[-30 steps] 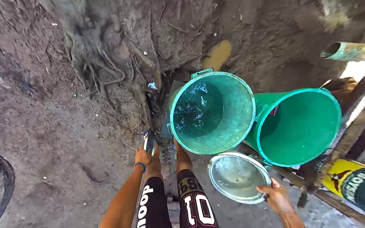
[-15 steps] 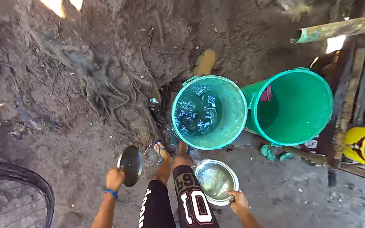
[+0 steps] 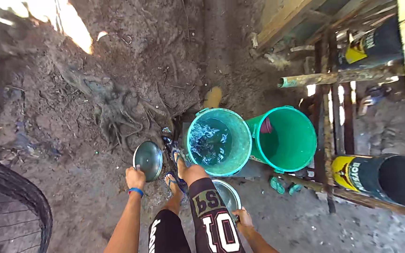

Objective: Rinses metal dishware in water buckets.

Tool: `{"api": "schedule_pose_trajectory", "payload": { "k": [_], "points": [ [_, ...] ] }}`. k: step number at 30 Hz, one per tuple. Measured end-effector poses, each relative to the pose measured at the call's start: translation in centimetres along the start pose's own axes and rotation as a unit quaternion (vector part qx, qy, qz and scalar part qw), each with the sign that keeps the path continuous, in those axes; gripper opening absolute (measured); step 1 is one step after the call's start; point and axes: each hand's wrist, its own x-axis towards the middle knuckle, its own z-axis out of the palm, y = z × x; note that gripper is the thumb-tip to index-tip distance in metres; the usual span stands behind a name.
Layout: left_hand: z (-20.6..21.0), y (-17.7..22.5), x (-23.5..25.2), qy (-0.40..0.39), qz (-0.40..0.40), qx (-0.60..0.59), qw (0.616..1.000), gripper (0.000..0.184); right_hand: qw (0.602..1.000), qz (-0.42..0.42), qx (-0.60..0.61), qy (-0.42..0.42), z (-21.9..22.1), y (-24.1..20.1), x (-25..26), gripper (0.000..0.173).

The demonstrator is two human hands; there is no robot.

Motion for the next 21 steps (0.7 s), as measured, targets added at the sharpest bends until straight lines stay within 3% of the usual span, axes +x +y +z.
{"api": "schedule_pose_trajectory", "payload": {
  "k": [5, 12, 16, 19, 21],
  "points": [
    [0.3, -6.4, 0.3, -0.030, -0.071, -0.012, 0.997, 0.048, 1.000, -0.009, -0.005, -0.018, 0.4, -1.4, 0.1, 0.056],
    [3.8, -18.7, -4.2, -0.024, -0.287, -0.075, 0.955, 0.050, 1.000, -0.007, -0.007, 0.026, -1.8, -3.7, -1.2, 0.046],
    [6.5, -21.0, -6.5, -0.024, -0.378, -0.091, 0.921, 0.050, 0.999, -0.006, -0.001, 0.042, -4.2, -5.7, -2.6, 0.038],
    [8.1, -21.3, -5.9, -0.018, -0.386, -0.115, 0.915, 0.050, 0.998, -0.025, -0.001, 0.061, -6.0, -7.4, -3.8, 0.032],
    [6.6, -20.0, -5.2, -0.001, -0.370, -0.146, 0.918, 0.050, 0.997, -0.038, 0.012, 0.070, -7.4, -7.8, -4.2, 0.032]
  ]
}}
